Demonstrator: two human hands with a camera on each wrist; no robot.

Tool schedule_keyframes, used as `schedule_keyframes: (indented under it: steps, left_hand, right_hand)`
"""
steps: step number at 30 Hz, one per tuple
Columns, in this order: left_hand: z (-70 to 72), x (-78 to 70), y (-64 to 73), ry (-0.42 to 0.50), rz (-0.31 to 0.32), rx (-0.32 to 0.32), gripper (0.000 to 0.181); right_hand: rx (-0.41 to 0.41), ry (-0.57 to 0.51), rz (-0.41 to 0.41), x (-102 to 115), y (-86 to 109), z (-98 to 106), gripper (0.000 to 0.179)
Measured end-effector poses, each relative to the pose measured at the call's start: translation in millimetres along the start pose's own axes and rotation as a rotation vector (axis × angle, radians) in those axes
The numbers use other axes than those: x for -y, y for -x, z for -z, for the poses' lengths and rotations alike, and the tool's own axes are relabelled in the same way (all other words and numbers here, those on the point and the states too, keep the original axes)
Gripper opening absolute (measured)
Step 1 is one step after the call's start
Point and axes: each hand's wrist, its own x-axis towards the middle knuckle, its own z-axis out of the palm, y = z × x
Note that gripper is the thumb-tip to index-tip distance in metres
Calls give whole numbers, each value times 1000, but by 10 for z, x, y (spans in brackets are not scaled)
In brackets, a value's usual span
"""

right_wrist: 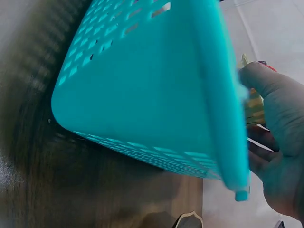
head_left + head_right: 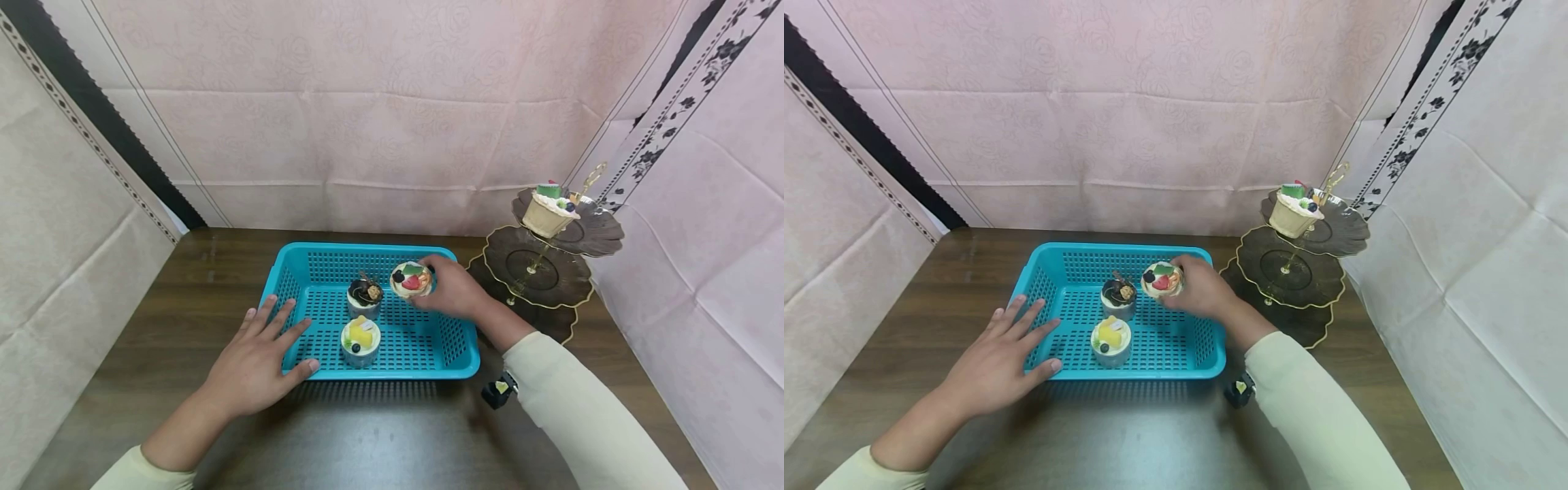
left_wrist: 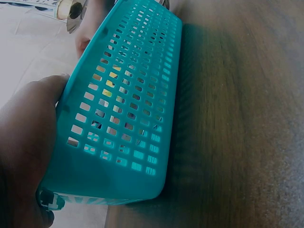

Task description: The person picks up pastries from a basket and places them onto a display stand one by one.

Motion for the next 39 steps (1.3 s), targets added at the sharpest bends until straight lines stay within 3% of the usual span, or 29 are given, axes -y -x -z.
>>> schedule_keyframes:
  steps: [17, 39]
  left_hand:
    - [-9, 6, -10, 3, 0, 2, 88]
    - [-4, 0, -3, 1, 1, -1, 88]
  right_hand:
    - [-103, -116, -19, -44, 108, 107, 76]
    - [-123, -151, -65, 24, 366, 403, 79]
